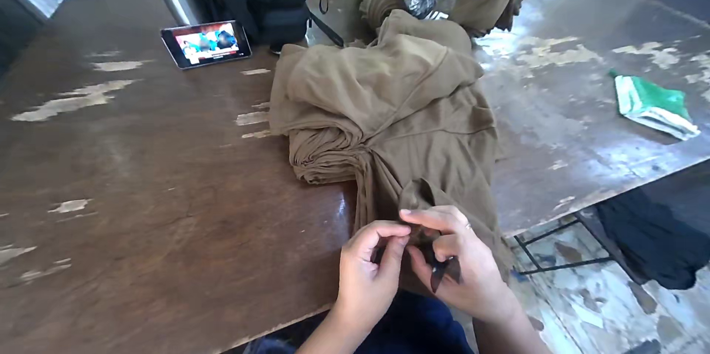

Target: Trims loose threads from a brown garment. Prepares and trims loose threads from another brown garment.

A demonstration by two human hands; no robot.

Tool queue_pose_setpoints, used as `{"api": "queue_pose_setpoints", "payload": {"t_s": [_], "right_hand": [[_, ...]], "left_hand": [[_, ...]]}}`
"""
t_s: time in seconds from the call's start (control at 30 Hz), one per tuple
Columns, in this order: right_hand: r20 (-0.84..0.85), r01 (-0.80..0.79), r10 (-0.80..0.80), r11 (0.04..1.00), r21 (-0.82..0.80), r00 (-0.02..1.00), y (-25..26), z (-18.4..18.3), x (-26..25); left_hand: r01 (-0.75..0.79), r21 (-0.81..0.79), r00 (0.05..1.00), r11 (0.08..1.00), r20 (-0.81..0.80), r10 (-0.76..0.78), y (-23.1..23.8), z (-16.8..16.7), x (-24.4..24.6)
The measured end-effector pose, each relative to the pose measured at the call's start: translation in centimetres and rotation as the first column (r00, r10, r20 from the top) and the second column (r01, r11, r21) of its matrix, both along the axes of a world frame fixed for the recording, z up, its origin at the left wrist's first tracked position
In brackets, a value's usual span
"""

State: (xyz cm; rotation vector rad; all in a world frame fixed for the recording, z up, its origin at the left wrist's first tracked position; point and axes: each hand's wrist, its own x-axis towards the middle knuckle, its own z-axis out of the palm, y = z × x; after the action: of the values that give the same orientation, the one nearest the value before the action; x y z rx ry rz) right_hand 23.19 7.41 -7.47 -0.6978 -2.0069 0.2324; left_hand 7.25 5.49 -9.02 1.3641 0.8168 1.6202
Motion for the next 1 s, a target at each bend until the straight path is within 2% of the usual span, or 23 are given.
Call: {"api": "queue_pose_setpoints", "payload": {"t_s": [0.1, 0.33, 0.43, 0.57, 0.8, 0.9, 1.0], "right_hand": [[0.028, 0.045, -0.047, 0.997, 0.057, 0.999, -0.4, 0.2, 0.0], [-0.041, 0.120, -0.115, 0.985, 0.125, 0.992, -1.0, -0.7, 0.0], [-0.078, 0.135, -0.127, 0.985, 0.104, 0.989, -1.2, -1.1, -0.1], [-0.119, 0.106, -0.098, 0.992, 0.064, 0.988, -2.4, -1.2, -0.7], [-0.024, 0.034, -0.031, 0.993, 0.109, 0.999, -3.7, -0.5, -1.2], [-0.019, -0.001, 0.003, 0.994, 0.109, 1.000, -3.9, -0.4, -1.5], [-0.073, -0.027, 0.030, 0.999, 0.040, 0.997, -4.0, -0.3, -1.3]], "left_hand": [[0.043, 0.028, 0.998, 0.999, -0.053, -0.041, -0.5, 0.3, -0.3], [0.130, -0.019, 0.988, 0.991, -0.076, -0.131, -1.3, 0.3, -0.7], [0.095, -0.002, 0.991, 0.995, -0.094, -0.095, -1.4, 0.0, -0.3], [0.004, 0.125, 0.980, 0.992, -0.200, 0.021, -1.1, -0.5, 0.1], [-0.110, 0.288, 0.922, 0.951, -0.327, 0.205, -0.9, -1.3, 0.3], [-0.126, 0.317, 0.925, 0.940, -0.305, 0.227, -0.7, -1.6, 0.3], [-0.133, 0.225, 0.959, 0.965, -0.217, 0.183, -0.7, -1.3, 0.5]]}}
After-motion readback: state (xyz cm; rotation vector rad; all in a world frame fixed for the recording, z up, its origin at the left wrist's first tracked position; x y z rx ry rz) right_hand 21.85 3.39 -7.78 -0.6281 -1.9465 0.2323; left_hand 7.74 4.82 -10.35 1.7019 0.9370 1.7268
